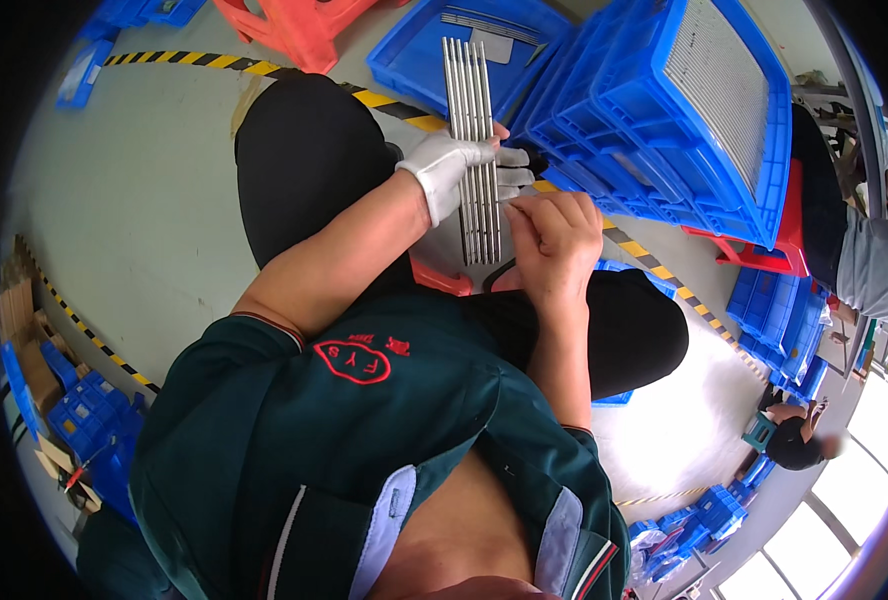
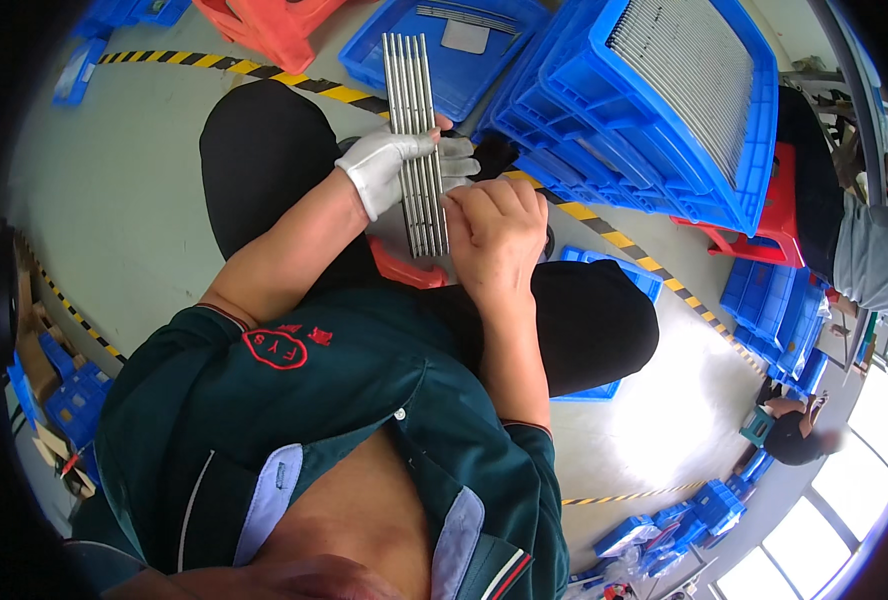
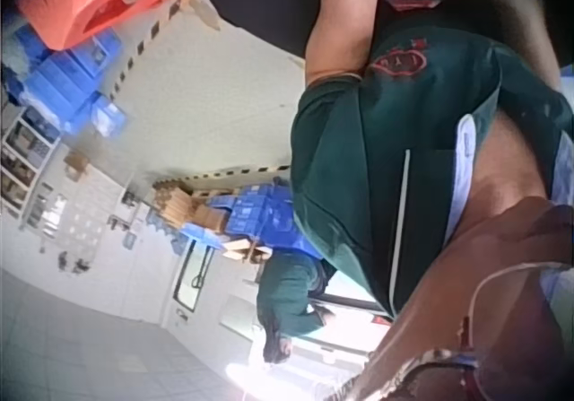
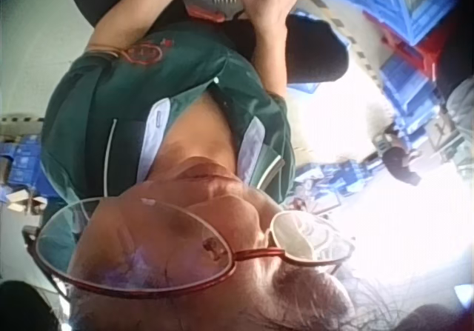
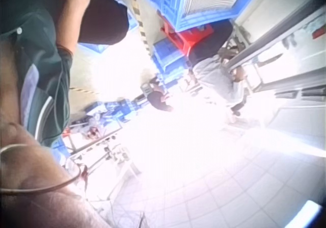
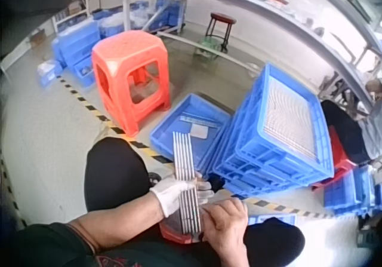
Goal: The recorder is inspecting and sorting metal rods in a fabrication facility.
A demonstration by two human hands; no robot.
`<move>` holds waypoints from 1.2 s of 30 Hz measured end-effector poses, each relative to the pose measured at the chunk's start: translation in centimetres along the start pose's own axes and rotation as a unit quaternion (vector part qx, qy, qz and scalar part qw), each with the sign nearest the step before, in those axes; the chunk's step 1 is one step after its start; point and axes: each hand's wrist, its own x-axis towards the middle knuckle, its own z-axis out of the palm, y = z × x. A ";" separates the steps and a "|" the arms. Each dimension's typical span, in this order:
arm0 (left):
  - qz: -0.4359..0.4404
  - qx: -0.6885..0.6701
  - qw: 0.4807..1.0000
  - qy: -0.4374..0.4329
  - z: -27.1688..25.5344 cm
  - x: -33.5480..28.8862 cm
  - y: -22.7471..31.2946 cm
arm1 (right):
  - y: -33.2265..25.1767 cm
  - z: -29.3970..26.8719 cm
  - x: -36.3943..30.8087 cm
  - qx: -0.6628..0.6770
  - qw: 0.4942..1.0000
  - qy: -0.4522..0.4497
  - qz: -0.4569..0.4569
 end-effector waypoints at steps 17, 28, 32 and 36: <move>0.036 0.040 0.999 0.008 -0.2 0.3 -0.3 | -0.5 0.8 0.1 -0.045 0.998 -0.037 -0.039; 0.001 -0.005 1.000 -0.017 0.1 -0.3 0.1 | 0.3 0.6 -0.2 0.066 0.997 -0.016 0.031; -0.002 -0.012 1.000 -0.016 0.1 -0.3 0.2 | -0.3 0.3 0.1 0.027 0.999 -0.023 0.011; 0.002 -0.007 1.000 -0.030 -0.1 -0.2 0.2 | -0.1 0.4 0.0 0.031 0.999 -0.016 0.014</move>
